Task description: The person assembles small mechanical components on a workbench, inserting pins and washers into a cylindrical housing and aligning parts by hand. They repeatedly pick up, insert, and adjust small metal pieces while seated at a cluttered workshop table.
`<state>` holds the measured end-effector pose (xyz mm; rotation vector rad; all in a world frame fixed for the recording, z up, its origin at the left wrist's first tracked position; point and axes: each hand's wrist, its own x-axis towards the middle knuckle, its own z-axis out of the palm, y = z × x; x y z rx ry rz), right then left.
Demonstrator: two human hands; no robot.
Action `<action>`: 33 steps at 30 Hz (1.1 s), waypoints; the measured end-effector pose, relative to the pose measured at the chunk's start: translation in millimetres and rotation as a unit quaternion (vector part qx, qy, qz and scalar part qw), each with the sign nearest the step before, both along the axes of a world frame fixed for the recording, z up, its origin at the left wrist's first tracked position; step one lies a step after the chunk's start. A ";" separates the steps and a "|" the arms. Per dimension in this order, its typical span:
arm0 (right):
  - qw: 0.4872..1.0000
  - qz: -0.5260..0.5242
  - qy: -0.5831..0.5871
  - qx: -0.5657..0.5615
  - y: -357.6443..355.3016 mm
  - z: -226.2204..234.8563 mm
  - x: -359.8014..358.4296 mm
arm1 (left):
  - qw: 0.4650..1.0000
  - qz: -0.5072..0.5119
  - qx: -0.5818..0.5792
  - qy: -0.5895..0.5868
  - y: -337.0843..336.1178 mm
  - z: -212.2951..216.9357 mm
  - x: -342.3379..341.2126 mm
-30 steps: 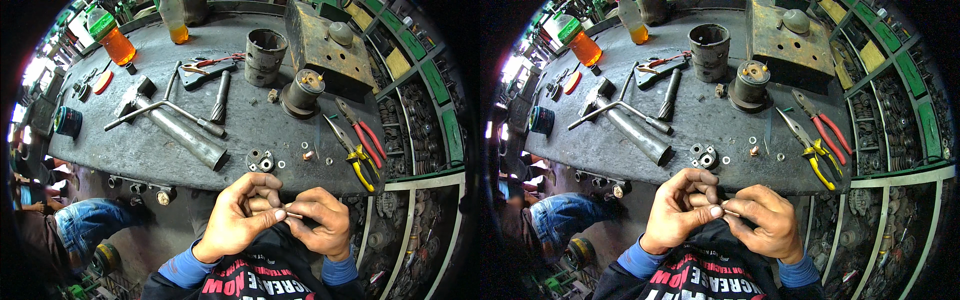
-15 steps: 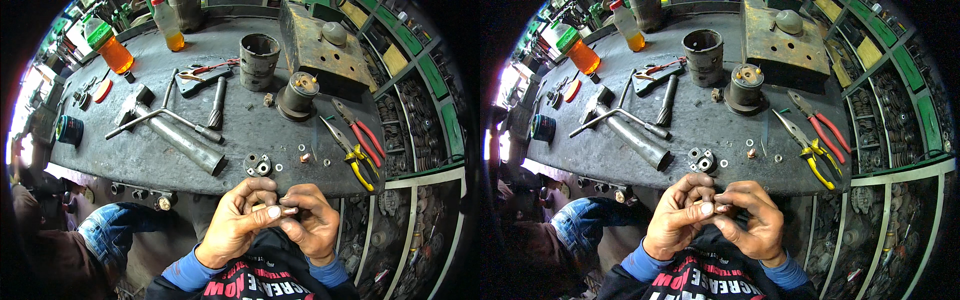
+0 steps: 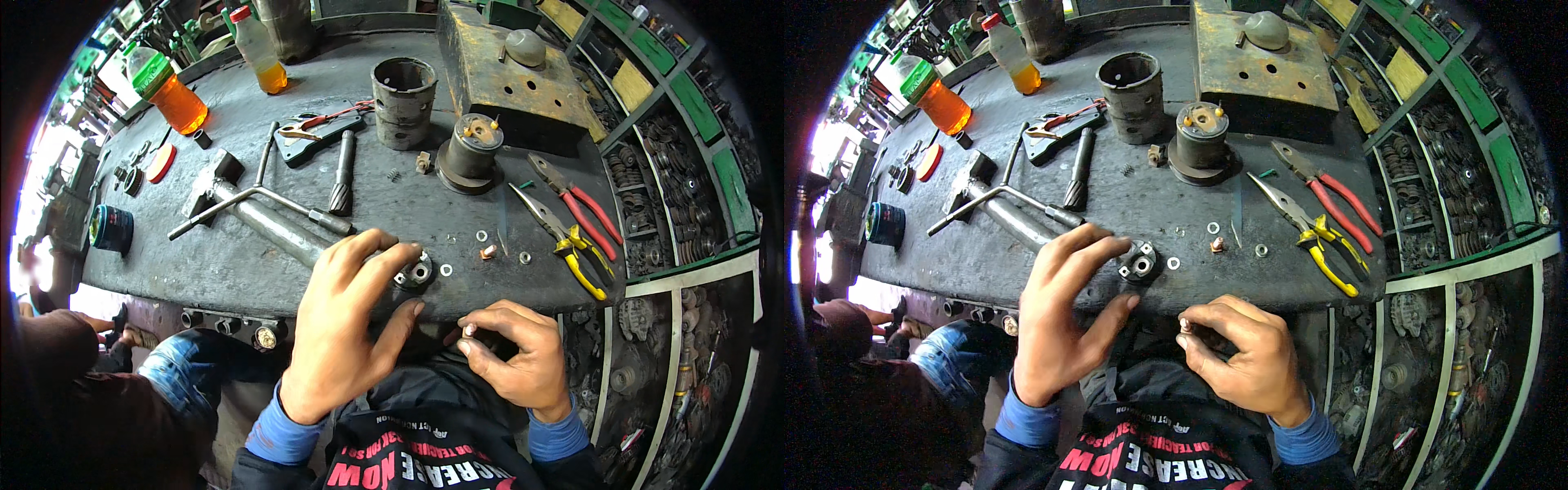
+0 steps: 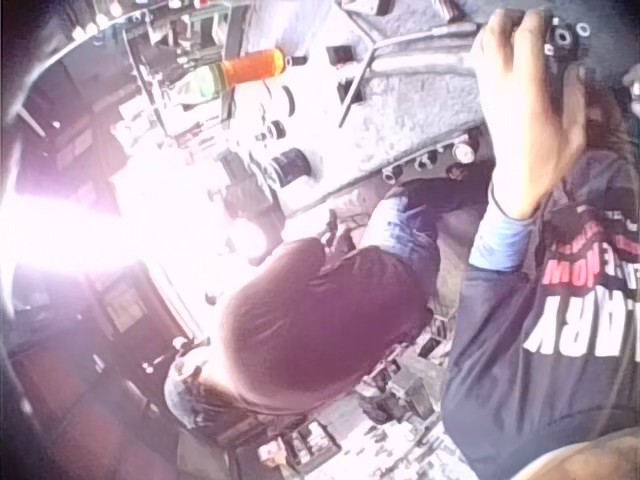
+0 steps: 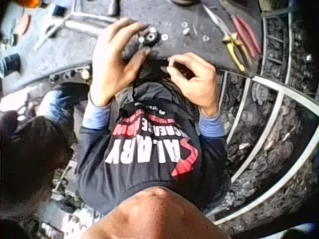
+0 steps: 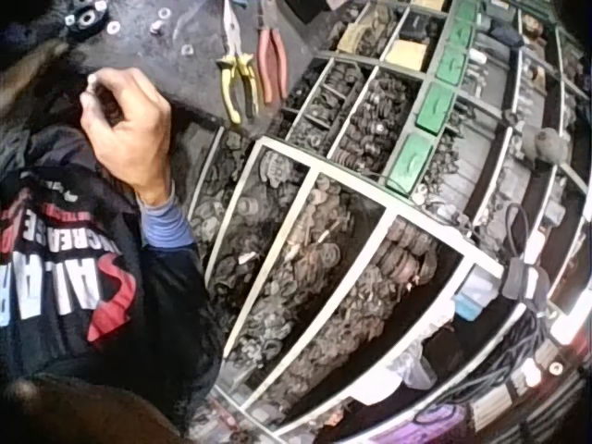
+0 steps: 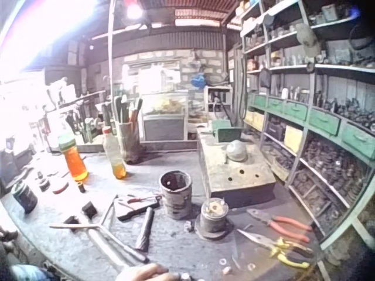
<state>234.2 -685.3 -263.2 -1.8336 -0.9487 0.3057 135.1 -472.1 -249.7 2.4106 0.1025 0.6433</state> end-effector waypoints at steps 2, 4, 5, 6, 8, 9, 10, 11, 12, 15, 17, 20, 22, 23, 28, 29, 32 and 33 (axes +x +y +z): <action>0.999 0.000 -0.023 -0.039 -2.8 4.1 3.0 | 0.996 -0.023 0.042 0.069 -0.9 -4.4 6.9; 0.996 -0.004 -0.062 -0.063 -6.4 6.9 7.1 | 0.995 -0.030 0.044 0.082 -1.5 -11.4 15.4; 0.994 -0.008 -0.082 -0.076 -6.7 7.6 9.2 | 0.995 -0.026 0.028 0.089 -2.1 -12.6 17.4; 0.992 -0.006 -0.111 -0.063 -5.7 7.1 12.5 | 0.996 -0.022 0.026 0.081 -2.5 -12.4 18.3; 0.991 -0.008 -0.117 -0.066 -7.8 7.4 14.0 | 0.998 -0.015 0.024 0.062 -2.4 -11.3 20.9; 0.990 -0.009 -0.119 -0.068 -9.1 7.8 14.8 | 0.990 -0.020 -0.117 0.076 -2.5 -10.8 19.6; 0.991 -0.013 -0.114 -0.066 -8.6 8.5 15.3 | 0.963 -0.022 -0.252 0.089 -1.0 -8.1 14.4; 0.992 -0.017 -0.108 -0.065 -9.2 9.5 15.3 | 0.918 -0.022 -0.382 0.100 -0.4 -6.2 9.4; 0.993 -0.021 -0.103 -0.063 -9.5 10.8 15.6 | 0.840 -0.076 -0.537 0.034 -3.3 -6.6 7.1; 0.994 -0.024 -0.085 -0.068 -6.5 19.1 16.2 | 0.626 -0.141 -0.767 -0.019 -12.4 -29.2 -2.8; 0.993 -0.028 -0.099 -0.065 -6.2 21.0 18.3 | 0.530 -0.178 -0.829 -0.016 -18.5 -43.6 -3.7; 0.991 -0.027 -0.112 -0.068 -6.1 22.0 21.8 | 0.520 -0.148 -0.841 0.014 -28.4 -55.4 -9.1; 0.991 -0.030 -0.108 -0.074 -5.9 26.2 23.2 | 0.560 -0.145 -0.815 0.023 -29.8 -54.4 -9.5; 0.991 -0.032 -0.108 -0.078 -6.0 27.9 23.9 | 0.579 -0.145 -0.802 0.029 -30.9 -52.9 -8.9; 0.988 -0.025 -0.138 -0.071 -3.8 26.8 24.4 | 0.859 0.037 -0.510 -0.025 -42.4 -44.7 -15.1; 0.987 -0.022 -0.142 -0.074 -3.6 25.9 24.3 | 0.958 0.036 -0.279 -0.060 -36.9 -41.9 -13.0; 0.987 -0.047 -0.129 -0.079 -8.9 20.3 19.7 | 0.986 0.065 -0.114 -0.105 -42.1 -31.2 -5.0; 0.988 -0.046 -0.127 -0.079 -9.3 17.2 18.6 | 0.987 0.079 -0.093 -0.103 -41.7 -27.7 -5.1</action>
